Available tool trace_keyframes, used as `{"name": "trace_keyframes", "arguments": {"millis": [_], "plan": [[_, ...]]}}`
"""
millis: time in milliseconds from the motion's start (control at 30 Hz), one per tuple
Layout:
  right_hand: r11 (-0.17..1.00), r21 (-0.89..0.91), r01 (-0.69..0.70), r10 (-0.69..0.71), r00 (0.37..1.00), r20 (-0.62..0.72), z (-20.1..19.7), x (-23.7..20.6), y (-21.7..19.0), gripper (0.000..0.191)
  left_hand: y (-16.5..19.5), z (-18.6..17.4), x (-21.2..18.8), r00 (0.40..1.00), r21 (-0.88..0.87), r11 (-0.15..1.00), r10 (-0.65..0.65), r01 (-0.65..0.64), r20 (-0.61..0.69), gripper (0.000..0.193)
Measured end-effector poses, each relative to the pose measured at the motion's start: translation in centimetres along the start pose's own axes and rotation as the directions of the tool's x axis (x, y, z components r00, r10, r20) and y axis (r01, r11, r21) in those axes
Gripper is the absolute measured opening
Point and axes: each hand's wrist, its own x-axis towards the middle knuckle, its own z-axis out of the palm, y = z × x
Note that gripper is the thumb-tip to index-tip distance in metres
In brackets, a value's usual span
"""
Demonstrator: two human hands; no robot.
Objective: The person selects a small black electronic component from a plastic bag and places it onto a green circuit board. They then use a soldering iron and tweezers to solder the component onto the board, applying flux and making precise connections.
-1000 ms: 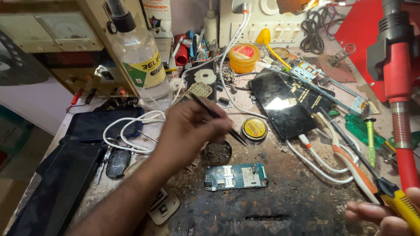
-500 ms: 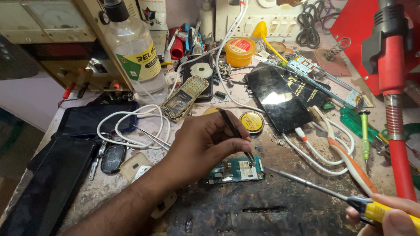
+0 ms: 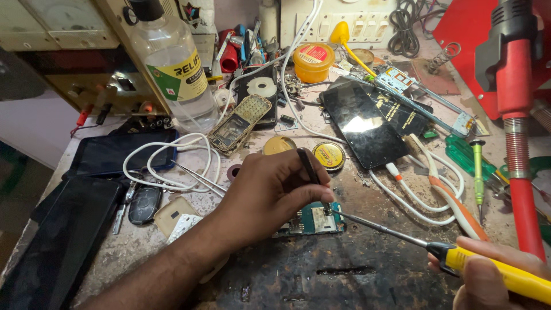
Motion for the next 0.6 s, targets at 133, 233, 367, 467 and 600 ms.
{"name": "trace_keyframes", "arguments": {"millis": [133,233,367,467,600], "plan": [[0.999,-0.041,0.036,-0.035,0.999,0.023,0.37,0.60,-0.23,0.044,-0.05,-0.06,-0.06,1.000,0.022,1.000,0.021,-0.021,0.001,0.022],[0.994,0.063,0.091,-0.095,0.994,0.052,0.60,0.84,-0.26,0.045,-0.06,0.13,-0.01,1.000,0.024,1.000,0.019,-0.019,-0.004,0.022],[0.983,0.064,0.172,-0.175,0.984,0.042,0.65,0.31,-0.38,0.044,-0.02,0.27,-0.07,1.000,0.036,0.999,0.004,-0.004,-0.006,0.021],[0.994,0.053,0.093,-0.095,0.995,0.030,0.45,0.05,-0.38,0.042,0.04,0.25,-0.06,1.000,0.052,0.999,0.012,-0.011,-0.019,0.021],[0.990,0.085,0.113,-0.118,0.992,0.048,0.39,0.25,-0.23,0.041,0.24,0.25,-0.08,1.000,0.036,0.999,0.012,-0.011,-0.018,0.020]]}}
